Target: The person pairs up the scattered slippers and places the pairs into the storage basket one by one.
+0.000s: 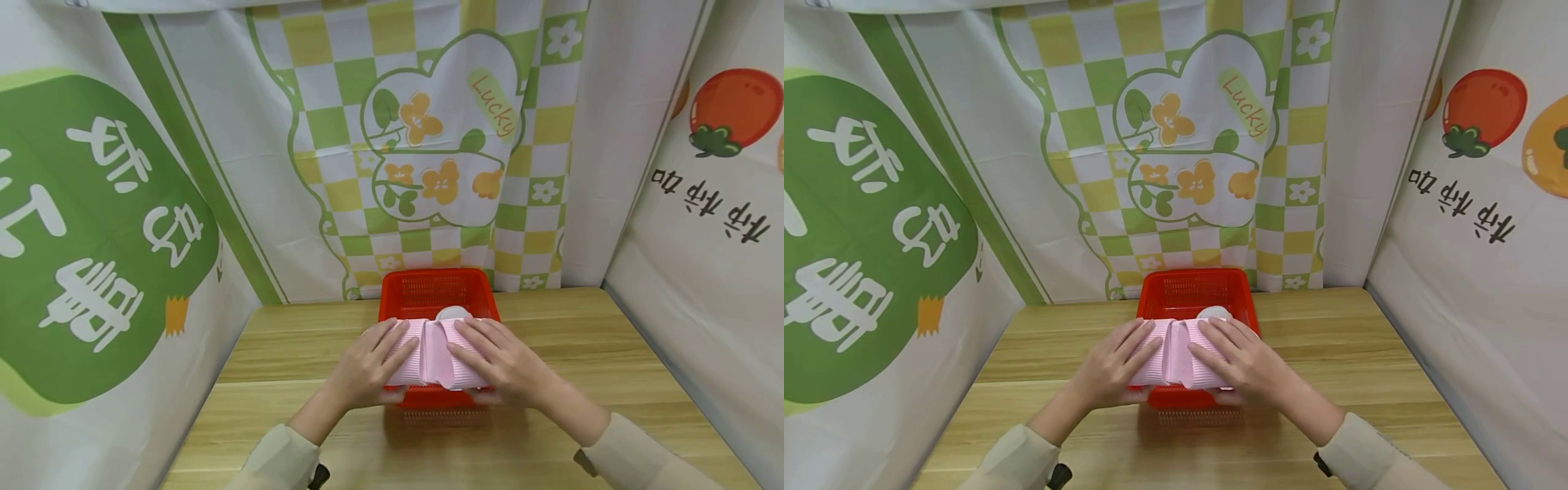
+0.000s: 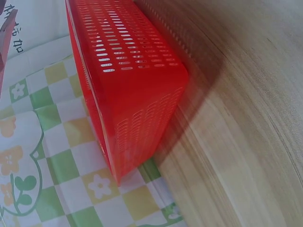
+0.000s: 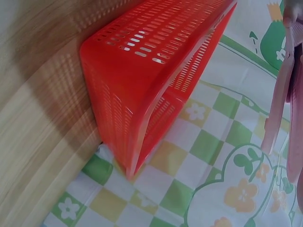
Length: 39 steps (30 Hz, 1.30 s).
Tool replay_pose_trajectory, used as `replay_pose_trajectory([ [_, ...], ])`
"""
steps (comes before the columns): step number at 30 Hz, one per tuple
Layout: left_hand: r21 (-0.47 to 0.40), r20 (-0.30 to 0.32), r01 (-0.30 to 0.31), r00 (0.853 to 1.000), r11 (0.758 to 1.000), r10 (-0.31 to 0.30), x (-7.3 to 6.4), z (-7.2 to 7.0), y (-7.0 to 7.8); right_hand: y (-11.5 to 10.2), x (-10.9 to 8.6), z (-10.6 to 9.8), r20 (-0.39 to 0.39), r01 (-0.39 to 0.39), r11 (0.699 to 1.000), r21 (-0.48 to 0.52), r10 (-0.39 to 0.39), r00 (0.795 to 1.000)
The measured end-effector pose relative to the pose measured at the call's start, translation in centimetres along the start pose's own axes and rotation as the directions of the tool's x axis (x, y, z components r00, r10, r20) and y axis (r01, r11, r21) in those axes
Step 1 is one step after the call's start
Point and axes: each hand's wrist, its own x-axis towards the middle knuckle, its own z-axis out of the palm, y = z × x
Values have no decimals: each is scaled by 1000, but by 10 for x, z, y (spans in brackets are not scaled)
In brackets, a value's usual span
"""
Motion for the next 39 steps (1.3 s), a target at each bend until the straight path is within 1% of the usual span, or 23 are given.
replay_pose_trajectory([
  [11, 21, -7, -11, 1000, 1000, 11, -1, -1, 0, -4, 2, 2, -9, -17, 1000, 4, 17, 1000],
  [18, 12, -9, -18, 1000, 1000, 18, -1, -1, 0, -6, 2, 3, -26, -14, 1000, -4, 14, 1000],
  [26, -2, -28, -28, 999, 1000, 28, -3, 1, 0, -7, 2, 0, 19, -12, 1000, -6, 12, 1000],
  [30, 1, -22, -24, 999, 1000, 24, -4, 1, 0, -7, 3, -2, 41, -18, 1000, 5, 18, 999],
  [39, 14, -14, -23, 1000, 1000, 23, -4, -1, -2, -4, 4, -7, 60, -11, 999, 32, 9, 998],
])
